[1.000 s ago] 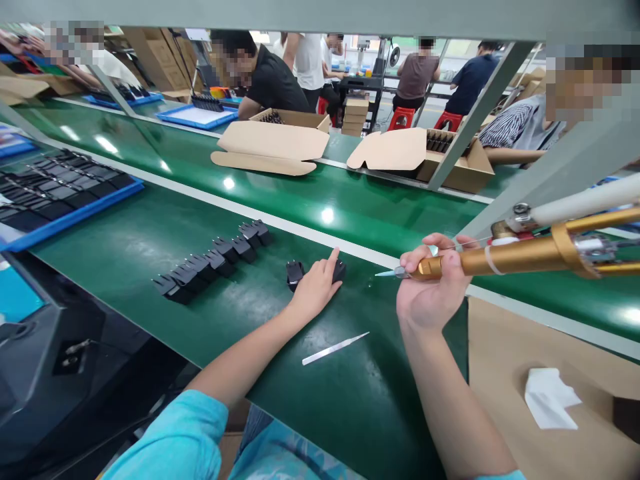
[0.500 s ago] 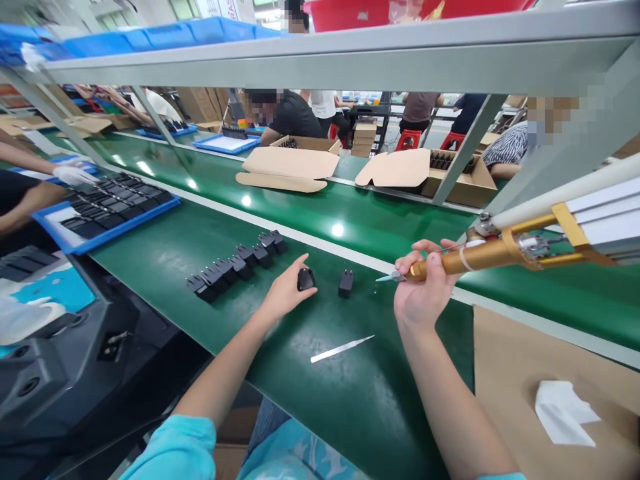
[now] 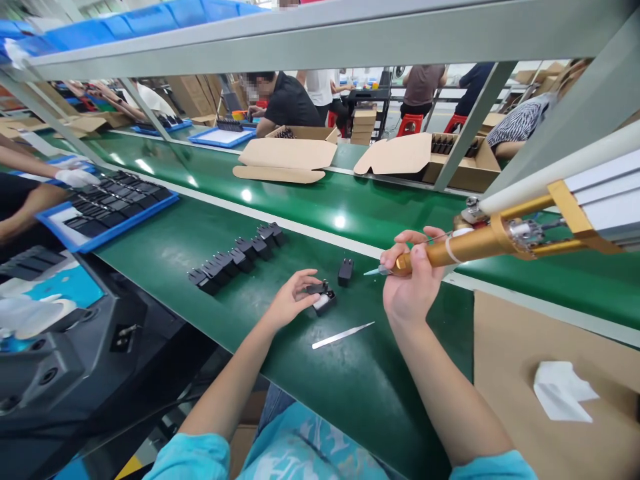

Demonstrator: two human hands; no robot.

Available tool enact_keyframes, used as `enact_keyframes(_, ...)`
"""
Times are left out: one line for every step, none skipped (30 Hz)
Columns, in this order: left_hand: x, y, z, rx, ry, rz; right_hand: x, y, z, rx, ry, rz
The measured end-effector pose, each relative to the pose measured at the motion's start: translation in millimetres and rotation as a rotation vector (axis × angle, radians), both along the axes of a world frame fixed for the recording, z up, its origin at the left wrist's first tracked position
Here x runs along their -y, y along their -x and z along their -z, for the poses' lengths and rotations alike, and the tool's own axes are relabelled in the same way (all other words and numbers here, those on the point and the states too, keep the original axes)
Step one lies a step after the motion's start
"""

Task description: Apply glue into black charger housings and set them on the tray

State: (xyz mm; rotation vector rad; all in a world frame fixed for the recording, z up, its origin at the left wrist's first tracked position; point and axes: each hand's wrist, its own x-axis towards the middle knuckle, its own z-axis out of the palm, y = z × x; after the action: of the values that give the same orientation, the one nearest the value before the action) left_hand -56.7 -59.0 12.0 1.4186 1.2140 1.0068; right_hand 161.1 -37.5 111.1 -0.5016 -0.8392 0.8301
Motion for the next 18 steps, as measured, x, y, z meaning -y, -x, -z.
enact_keyframes(1,0,2.9,0.041,0.027,-0.04,1,1,-0.3,-0.002,-0.006,-0.003)
enact_keyframes(2,-1,5.1,0.06,0.048,-0.081,1,1,-0.6,-0.008,-0.011,-0.007)
enact_keyframes(4,-2,6.7,0.052,0.05,-0.121,2,2,-0.9,-0.017,-0.015,-0.013)
enact_keyframes(7,-3,7.7,0.015,0.031,-0.154,3,2,-1.2,-0.026,-0.019,-0.021)
enact_keyframes(10,-4,8.4,-0.048,-0.002,-0.173,4,3,-1.5,-0.035,-0.021,-0.031)
enact_keyframes(13,-5,9.0,-0.131,-0.043,-0.178,6,4,-1.8,-0.04,-0.021,-0.043)
enact_keyframes(16,-6,9.4,-0.227,-0.084,-0.171,7,4,-1.9,-0.04,-0.02,-0.056)
enact_keyframes(18,-8,9.9,-0.328,-0.117,-0.16,8,5,-2.1,-0.036,-0.022,-0.07)
enact_keyframes(21,-10,10.5,-0.426,-0.139,-0.151,9,6,-2.2,-0.033,-0.028,-0.085)
enact_keyframes(23,-12,10.9,-0.518,-0.152,-0.144,11,7,-2.2,-0.031,-0.038,-0.103)
enact_keyframes(24,-14,11.1,-0.599,-0.162,-0.139,12,8,-2.2,-0.031,-0.052,-0.123)
enact_keyframes(25,-17,10.7,-0.661,-0.171,-0.138,13,9,-2.2,-0.033,-0.07,-0.142)
enact_keyframes(26,-21,9.7,-0.696,-0.176,-0.137,15,10,-2.2,-0.039,-0.088,-0.163)
enact_keyframes(27,-24,8.0,-0.708,-0.183,-0.133,17,12,-2.1,-0.043,-0.105,-0.187)
enact_keyframes(28,-28,5.4,-0.705,-0.197,-0.134,19,13,-2.0,-0.045,-0.119,-0.21)
enact_keyframes(30,-32,2.1,-0.69,-0.219,-0.145,21,14,-1.8,-0.047,-0.129,-0.231)
enact_keyframes(31,-35,-1.7,-0.669,-0.248,-0.165,22,15,-1.6,-0.048,-0.134,-0.249)
enact_keyframes(32,-39,-6.0,-0.645,-0.285,-0.19,24,16,-1.5,-0.049,-0.137,-0.26)
